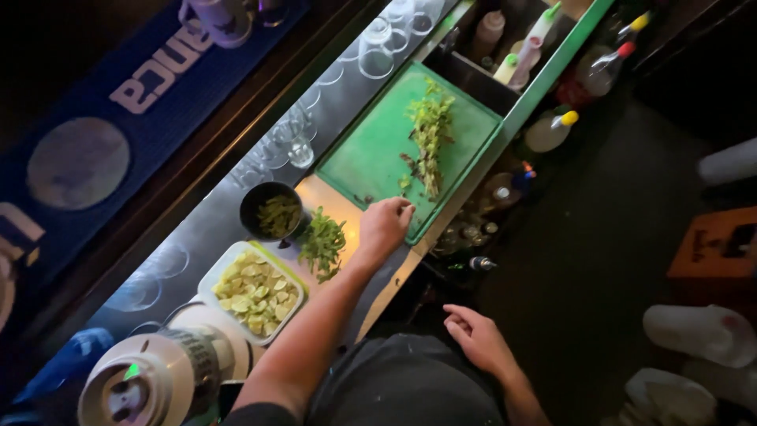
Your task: Picking fresh mint leaves from their stems and collecting them in a bowl for bar preparation.
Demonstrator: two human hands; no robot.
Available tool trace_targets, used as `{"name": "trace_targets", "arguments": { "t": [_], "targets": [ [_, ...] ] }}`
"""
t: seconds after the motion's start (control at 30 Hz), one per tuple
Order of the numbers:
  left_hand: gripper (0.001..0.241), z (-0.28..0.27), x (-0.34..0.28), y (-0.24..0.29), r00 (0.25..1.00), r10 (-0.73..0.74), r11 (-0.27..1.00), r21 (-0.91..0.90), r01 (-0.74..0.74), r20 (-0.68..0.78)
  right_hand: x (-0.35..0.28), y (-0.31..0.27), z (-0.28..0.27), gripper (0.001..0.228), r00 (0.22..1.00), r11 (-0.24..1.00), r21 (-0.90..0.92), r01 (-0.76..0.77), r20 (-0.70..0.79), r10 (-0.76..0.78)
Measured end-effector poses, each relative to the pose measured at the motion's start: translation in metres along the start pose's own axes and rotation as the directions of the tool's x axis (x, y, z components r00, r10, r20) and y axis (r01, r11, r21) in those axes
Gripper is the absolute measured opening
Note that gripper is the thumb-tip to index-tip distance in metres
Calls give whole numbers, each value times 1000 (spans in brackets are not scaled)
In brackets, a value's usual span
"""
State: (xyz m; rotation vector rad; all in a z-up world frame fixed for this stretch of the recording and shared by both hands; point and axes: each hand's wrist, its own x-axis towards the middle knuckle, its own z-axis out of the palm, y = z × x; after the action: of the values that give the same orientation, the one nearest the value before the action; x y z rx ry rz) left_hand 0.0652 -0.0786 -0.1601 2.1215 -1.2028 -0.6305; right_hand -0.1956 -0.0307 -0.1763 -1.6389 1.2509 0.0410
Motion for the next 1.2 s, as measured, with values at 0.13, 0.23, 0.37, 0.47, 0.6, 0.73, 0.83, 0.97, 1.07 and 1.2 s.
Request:
{"name": "trace_targets", "arguments": {
  "t": [0.13, 0.23, 0.37, 0.47, 0.6, 0.73, 0.83, 0.97, 1.07, 1.2],
  "targets": [
    [31, 34, 46, 11, 984, -126, 987, 117, 111, 129, -20, -11, -14, 33, 996, 997, 72, 13, -94, -6],
    [21, 32, 63, 18, 939, -264, 964, 91, 249, 221, -30, 1, -17, 33, 985, 995, 95, 36, -169, -20],
    [19, 17, 45, 16, 979, -163, 986, 40, 160, 119, -39, 20, -17, 34, 975, 995, 95, -37, -215, 56],
    [21, 1, 24, 12, 999, -38, 997, -70, 36, -27, -42, 22, -20, 34, 973, 984, 150, -93, -196, 122],
    [19, -22, -13, 13, 988, 19, 988, -147, -42, -155, -37, 5, -26, 29, 967, 979, 202, -23, -244, 73],
    [11, -46, -49, 26, 966, 95, 937, -306, -168, -239, -28, -47, -43, 19, 899, 950, 91, 300, -360, -249],
    [14, -74, -79, 59, 993, 24, 893, -443, -74, -116, -11, -77, -54, 17, 794, 859, 10, 511, -389, -468],
    [11, -69, -103, 64, 994, -83, 802, -587, 108, 69, -5, -127, -56, 16, 810, 840, 229, 491, -475, -343],
    [10, -73, -118, 70, 974, -10, 709, -685, 167, 228, 3, -137, -50, 16, 784, 592, 522, 614, -488, -384],
    [10, -69, -133, 69, 919, 40, 447, -830, 335, 393, 13, -123, -38, 13, 805, 429, 687, 586, -437, -401]
  ]
}}
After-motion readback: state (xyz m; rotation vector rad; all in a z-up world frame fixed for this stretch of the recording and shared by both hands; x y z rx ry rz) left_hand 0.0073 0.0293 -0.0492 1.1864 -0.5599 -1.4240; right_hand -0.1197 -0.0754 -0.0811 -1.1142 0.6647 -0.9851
